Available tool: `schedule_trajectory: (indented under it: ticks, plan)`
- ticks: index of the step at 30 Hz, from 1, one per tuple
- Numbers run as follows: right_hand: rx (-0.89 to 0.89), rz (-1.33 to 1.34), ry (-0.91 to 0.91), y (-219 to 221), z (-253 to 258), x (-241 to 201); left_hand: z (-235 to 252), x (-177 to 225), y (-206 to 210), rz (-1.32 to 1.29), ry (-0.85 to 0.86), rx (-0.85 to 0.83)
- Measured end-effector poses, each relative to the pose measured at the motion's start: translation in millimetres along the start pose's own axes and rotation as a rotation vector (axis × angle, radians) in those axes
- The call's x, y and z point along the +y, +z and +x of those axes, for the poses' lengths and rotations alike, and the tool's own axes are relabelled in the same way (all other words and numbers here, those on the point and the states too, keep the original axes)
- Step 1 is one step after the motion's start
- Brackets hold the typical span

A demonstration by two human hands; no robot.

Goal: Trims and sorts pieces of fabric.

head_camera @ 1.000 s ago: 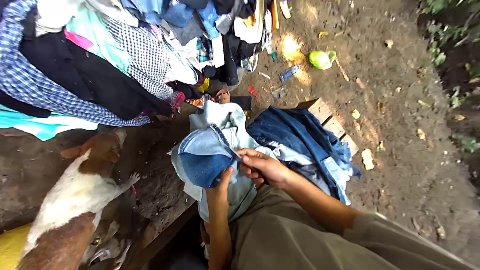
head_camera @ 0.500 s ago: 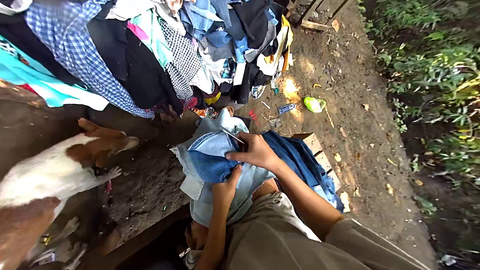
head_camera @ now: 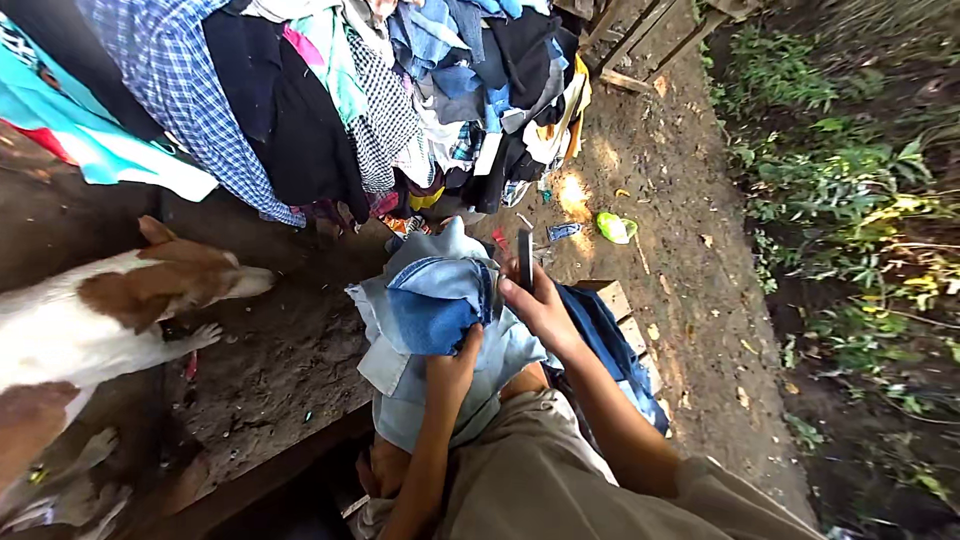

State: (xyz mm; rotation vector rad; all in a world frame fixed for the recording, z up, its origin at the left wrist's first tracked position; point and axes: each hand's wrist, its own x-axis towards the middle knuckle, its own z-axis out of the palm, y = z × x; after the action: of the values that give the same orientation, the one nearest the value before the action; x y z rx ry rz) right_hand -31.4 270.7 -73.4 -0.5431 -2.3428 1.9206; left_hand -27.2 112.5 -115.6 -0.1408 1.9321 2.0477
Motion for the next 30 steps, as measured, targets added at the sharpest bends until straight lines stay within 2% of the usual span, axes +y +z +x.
schedule_trajectory:
  ticks: [2, 4, 7, 10, 18, 23, 30]
  plan:
    - [-0.156, -0.074, -0.071, -7.7, -14.7, 4.6, 0.4, 1.4, -1.1, -0.024, -0.031, -0.002]
    - [-0.228, -0.216, -0.116, -15.4, -30.6, 8.4, 0.3, 2.3, -2.0, -0.042, -0.045, -0.008]
    - [-0.222, -0.520, -0.125, -20.6, -54.2, 13.0, 0.1, 0.7, -4.9, -0.026, -0.051, -0.044]
    - [-0.176, -0.624, -0.182, -16.8, -67.4, 24.3, 0.6, -1.0, -5.0, -0.025, -0.092, -0.060]
    - [-0.004, -0.541, -0.304, -6.9, -56.6, 48.3, -1.8, -4.0, -9.9, -0.085, -0.035, -0.137]
    - [-0.026, -0.312, -0.261, 4.9, -50.7, 47.2, -3.5, -1.5, -11.6, -0.041, -0.036, -0.140]
    - [-0.092, -0.300, -0.278, -5.0, -43.3, 50.5, -2.5, -3.8, -9.9, -0.087, -0.049, -0.131]
